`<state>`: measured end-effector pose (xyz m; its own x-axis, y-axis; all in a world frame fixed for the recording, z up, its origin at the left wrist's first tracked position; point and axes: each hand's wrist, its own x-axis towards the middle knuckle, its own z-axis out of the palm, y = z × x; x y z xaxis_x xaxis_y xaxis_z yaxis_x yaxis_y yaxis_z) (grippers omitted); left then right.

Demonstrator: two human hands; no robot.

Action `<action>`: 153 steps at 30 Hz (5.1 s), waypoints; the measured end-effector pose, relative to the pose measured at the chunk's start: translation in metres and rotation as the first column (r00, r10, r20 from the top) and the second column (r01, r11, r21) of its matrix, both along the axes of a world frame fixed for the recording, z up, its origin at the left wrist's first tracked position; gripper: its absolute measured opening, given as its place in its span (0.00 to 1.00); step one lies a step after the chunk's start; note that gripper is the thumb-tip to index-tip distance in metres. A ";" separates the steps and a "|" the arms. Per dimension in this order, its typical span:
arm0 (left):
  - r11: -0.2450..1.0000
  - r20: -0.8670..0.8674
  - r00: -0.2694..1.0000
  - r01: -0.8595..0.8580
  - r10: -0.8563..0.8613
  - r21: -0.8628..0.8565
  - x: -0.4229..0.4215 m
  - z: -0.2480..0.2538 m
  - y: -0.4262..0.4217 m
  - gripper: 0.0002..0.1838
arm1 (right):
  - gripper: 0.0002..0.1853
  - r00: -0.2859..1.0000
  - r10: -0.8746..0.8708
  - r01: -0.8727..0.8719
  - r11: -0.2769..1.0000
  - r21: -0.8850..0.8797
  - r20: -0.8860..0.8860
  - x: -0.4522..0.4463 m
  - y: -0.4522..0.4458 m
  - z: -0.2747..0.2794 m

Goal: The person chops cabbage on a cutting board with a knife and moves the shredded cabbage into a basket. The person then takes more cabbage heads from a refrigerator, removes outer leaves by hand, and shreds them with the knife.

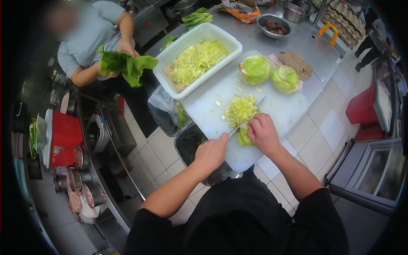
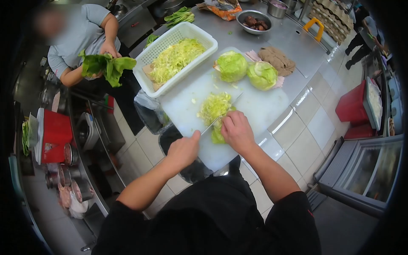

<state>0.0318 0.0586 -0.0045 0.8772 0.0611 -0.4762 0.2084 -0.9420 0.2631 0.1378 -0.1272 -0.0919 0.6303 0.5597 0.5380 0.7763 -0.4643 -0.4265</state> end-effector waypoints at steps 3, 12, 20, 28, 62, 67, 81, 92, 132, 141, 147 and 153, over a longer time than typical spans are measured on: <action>1.000 0.037 0.999 0.022 -0.022 0.016 -0.007 0.014 0.004 0.10 | 0.13 1.000 0.009 -0.009 0.999 0.045 -0.002 0.002 -0.001 -0.003; 0.997 0.036 0.997 0.066 -0.067 0.026 -0.008 0.014 0.001 0.10 | 0.13 1.000 -0.003 0.005 0.997 0.078 -0.027 -0.001 -0.002 -0.003; 0.999 0.027 0.998 0.051 -0.051 0.011 -0.006 -0.010 0.003 0.12 | 0.11 0.999 -0.010 0.013 0.997 0.073 -0.044 0.002 -0.005 -0.007; 0.997 -0.041 0.997 0.073 -0.072 0.027 0.001 -0.010 -0.005 0.11 | 0.12 0.997 -0.022 0.026 0.999 0.039 -0.077 -0.011 -0.010 0.003; 0.999 -0.032 0.999 0.032 -0.033 -0.019 -0.004 -0.008 -0.014 0.10 | 0.11 0.994 -0.002 0.012 0.996 0.090 -0.112 -0.017 -0.021 -0.002; 0.998 -0.108 0.992 0.059 -0.060 -0.011 -0.011 0.001 -0.017 0.11 | 0.10 0.990 0.000 0.008 0.998 0.059 -0.138 -0.016 -0.025 -0.002; 0.997 -0.109 0.991 0.079 -0.081 -0.024 -0.008 0.008 -0.023 0.11 | 0.10 0.990 -0.006 0.017 0.996 0.083 -0.140 -0.019 -0.030 -0.005; 0.995 -0.105 0.990 0.093 -0.097 -0.040 -0.012 -0.004 -0.026 0.13 | 0.13 0.979 0.011 0.001 0.998 0.059 -0.205 -0.028 -0.037 0.002; 0.989 -0.177 0.978 0.086 -0.107 -0.123 -0.015 0.010 -0.042 0.12 | 0.08 0.967 -0.002 -0.010 0.999 -0.046 -0.253 -0.045 -0.063 0.001; 0.988 -0.198 0.977 0.046 -0.075 -0.145 -0.024 0.001 -0.047 0.13 | 0.08 0.980 0.031 -0.048 0.996 -0.079 -0.197 -0.044 -0.069 -0.002; 0.990 -0.148 0.988 0.032 -0.052 -0.138 -0.014 -0.001 -0.040 0.13 | 0.08 0.988 0.029 -0.045 0.993 -0.105 -0.151 -0.043 -0.071 -0.002; 0.980 -0.185 0.982 0.005 -0.043 -0.201 -0.036 -0.011 -0.056 0.13 | 0.08 0.987 0.008 -0.035 0.986 -0.165 -0.159 -0.046 -0.074 0.003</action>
<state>-0.0046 0.0028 -0.0151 0.7709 -0.0712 -0.6330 0.2503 -0.8800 0.4038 0.0917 -0.2010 -0.0892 0.6864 0.6476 0.3310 0.7162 -0.5229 -0.4621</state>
